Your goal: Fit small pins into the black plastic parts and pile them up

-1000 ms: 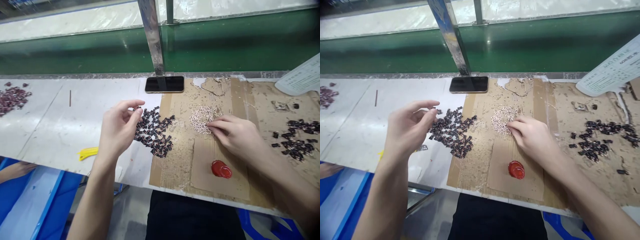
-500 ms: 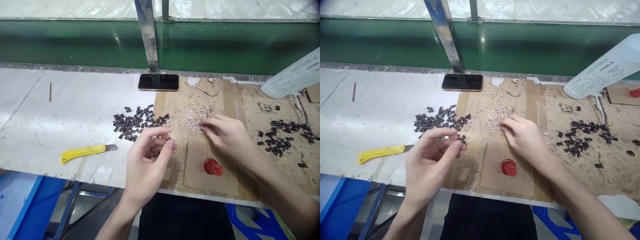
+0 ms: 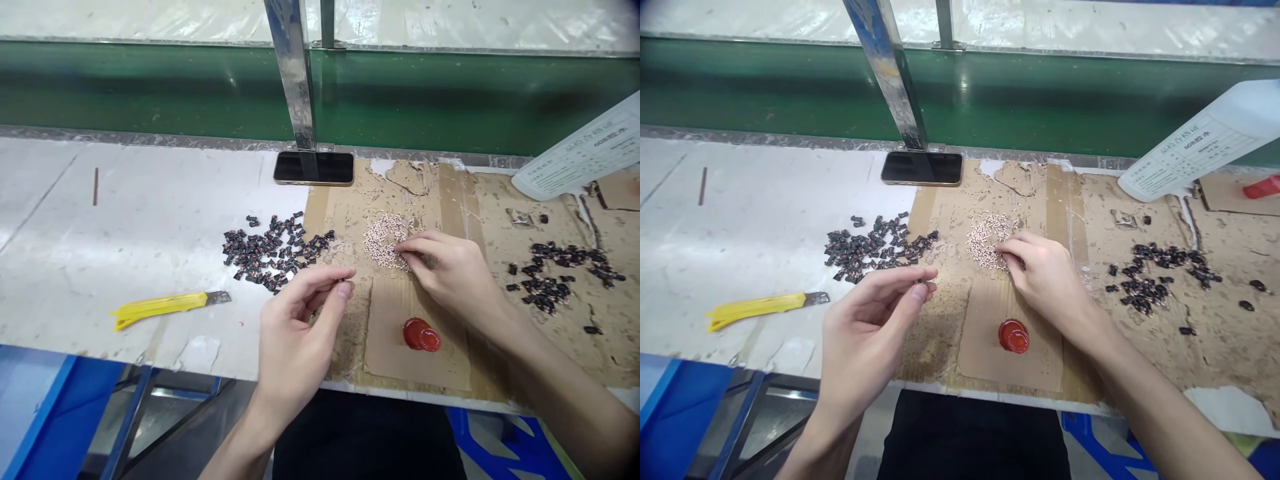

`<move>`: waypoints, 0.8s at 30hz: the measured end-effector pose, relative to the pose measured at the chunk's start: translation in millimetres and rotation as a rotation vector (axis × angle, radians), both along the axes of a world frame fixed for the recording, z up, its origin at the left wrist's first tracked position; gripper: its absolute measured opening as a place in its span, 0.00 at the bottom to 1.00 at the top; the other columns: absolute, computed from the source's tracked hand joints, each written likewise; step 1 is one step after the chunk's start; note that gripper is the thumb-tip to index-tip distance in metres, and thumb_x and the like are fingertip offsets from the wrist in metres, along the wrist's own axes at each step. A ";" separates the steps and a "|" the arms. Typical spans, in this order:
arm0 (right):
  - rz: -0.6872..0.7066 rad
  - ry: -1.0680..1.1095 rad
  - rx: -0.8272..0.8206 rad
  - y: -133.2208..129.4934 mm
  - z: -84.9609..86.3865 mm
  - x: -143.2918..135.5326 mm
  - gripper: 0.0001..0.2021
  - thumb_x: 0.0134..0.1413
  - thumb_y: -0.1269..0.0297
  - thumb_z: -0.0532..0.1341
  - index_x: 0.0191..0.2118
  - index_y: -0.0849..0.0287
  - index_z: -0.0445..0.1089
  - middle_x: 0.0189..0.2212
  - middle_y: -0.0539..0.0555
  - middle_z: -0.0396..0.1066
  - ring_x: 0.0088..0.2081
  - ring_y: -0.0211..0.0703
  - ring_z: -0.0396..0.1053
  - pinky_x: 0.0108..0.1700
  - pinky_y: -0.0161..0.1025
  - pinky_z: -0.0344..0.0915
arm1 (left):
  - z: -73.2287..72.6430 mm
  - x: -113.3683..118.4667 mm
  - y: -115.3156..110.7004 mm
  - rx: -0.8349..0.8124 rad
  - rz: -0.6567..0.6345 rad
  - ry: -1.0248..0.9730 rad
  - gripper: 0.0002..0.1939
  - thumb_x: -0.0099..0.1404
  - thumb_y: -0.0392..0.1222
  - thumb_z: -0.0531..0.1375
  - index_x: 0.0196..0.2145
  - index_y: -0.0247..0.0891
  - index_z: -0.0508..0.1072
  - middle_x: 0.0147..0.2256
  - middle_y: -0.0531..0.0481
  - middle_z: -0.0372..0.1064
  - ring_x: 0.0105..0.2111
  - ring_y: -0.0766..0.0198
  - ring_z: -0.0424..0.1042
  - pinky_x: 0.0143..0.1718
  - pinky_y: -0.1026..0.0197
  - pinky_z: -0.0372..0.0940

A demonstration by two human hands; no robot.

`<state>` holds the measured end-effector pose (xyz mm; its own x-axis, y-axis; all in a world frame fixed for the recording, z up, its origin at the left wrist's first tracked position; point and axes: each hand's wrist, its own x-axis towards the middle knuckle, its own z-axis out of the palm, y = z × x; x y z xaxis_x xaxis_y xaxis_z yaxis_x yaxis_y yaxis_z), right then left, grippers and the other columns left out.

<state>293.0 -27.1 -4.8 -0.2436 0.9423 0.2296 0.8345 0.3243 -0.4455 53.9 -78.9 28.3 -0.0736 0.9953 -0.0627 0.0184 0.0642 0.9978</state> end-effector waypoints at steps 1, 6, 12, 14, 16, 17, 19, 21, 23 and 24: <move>-0.011 0.022 -0.002 0.1 1.1 -0.8 0.11 0.64 0.73 0.61 0.39 0.56 0.82 0.39 0.56 0.84 0.38 0.51 0.81 0.43 0.50 0.77 | -0.1 0.2 -0.2 -0.003 -0.001 0.011 0.04 0.69 0.35 0.69 0.40 0.43 0.85 0.41 0.50 0.85 0.41 0.63 0.84 0.48 0.65 0.78; -0.117 0.192 -0.004 -6.0 7.8 6.1 0.06 0.63 0.69 0.67 0.40 0.55 0.83 0.39 0.55 0.85 0.39 0.48 0.82 0.46 0.48 0.80 | 0.3 4.8 -0.8 -0.014 -0.034 0.066 0.05 0.70 0.35 0.68 0.40 0.42 0.86 0.36 0.51 0.84 0.34 0.64 0.82 0.40 0.66 0.79; -0.288 1.110 -0.400 -39.4 18.1 21.6 0.11 0.48 0.57 0.80 0.37 0.45 0.82 0.35 0.45 0.84 0.35 0.36 0.82 0.41 0.31 0.81 | 0.8 35.7 -1.4 0.396 -0.150 0.202 0.07 0.69 0.30 0.68 0.43 0.38 0.84 0.40 0.48 0.86 0.37 0.63 0.84 0.42 0.64 0.81; -0.288 1.226 -0.489 -52.2 24.9 16.2 0.11 0.47 0.57 0.81 0.36 0.44 0.82 0.33 0.44 0.83 0.32 0.33 0.81 0.38 0.26 0.80 | -0.3 48.4 -0.9 0.555 -0.186 0.211 0.07 0.69 0.29 0.68 0.43 0.35 0.83 0.41 0.47 0.86 0.39 0.63 0.84 0.46 0.63 0.81; -0.295 1.356 -0.574 -61.7 31.4 7.5 0.11 0.46 0.60 0.81 0.34 0.45 0.82 0.30 0.44 0.81 0.29 0.31 0.79 0.35 0.22 0.77 | -1.9 57.2 -0.4 0.631 -0.230 0.232 0.06 0.70 0.28 0.67 0.44 0.32 0.82 0.42 0.44 0.85 0.42 0.63 0.85 0.51 0.62 0.80; -0.295 1.403 -0.597 -64.9 33.9 3.3 0.10 0.46 0.62 0.82 0.33 0.45 0.82 0.29 0.45 0.80 0.28 0.30 0.78 0.34 0.20 0.76 | -2.7 59.6 -0.2 0.658 -0.249 0.239 0.05 0.71 0.28 0.67 0.44 0.30 0.81 0.42 0.43 0.85 0.42 0.62 0.85 0.52 0.62 0.79; -0.286 1.442 -0.602 -68.8 36.6 -2.5 0.10 0.46 0.63 0.81 0.32 0.46 0.82 0.28 0.45 0.80 0.27 0.29 0.77 0.34 0.19 0.76 | -4.5 60.8 0.0 0.700 -0.272 0.252 0.04 0.71 0.27 0.67 0.42 0.28 0.81 0.41 0.42 0.85 0.42 0.62 0.84 0.52 0.63 0.79; -0.270 1.452 -0.598 -71.5 36.3 -4.6 0.09 0.47 0.63 0.81 0.33 0.46 0.82 0.29 0.45 0.80 0.28 0.29 0.78 0.35 0.20 0.76 | -6.1 59.1 -0.2 0.732 -0.283 0.270 0.04 0.71 0.26 0.66 0.42 0.27 0.81 0.41 0.42 0.85 0.41 0.63 0.84 0.50 0.63 0.79; -0.259 1.425 -0.565 -75.1 34.0 -3.9 0.08 0.49 0.64 0.80 0.34 0.46 0.83 0.30 0.45 0.82 0.30 0.30 0.80 0.37 0.21 0.77 | -7.1 56.8 -1.1 0.740 -0.294 0.287 0.06 0.71 0.25 0.65 0.43 0.28 0.81 0.41 0.42 0.85 0.40 0.62 0.84 0.48 0.63 0.80; -0.258 1.394 -0.526 -77.5 32.6 -3.2 0.08 0.51 0.65 0.79 0.35 0.46 0.83 0.31 0.46 0.83 0.31 0.31 0.81 0.38 0.21 0.78 | -7.4 56.0 -1.8 0.727 -0.298 0.286 0.06 0.71 0.25 0.64 0.44 0.29 0.81 0.41 0.42 0.85 0.40 0.62 0.84 0.47 0.63 0.80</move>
<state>289.8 -104.6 27.8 0.0581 0.9698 -0.2367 -0.3335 -0.2047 -0.9203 110.0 -80.7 20.9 0.2833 0.7611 0.5835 0.1916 -0.6411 0.7432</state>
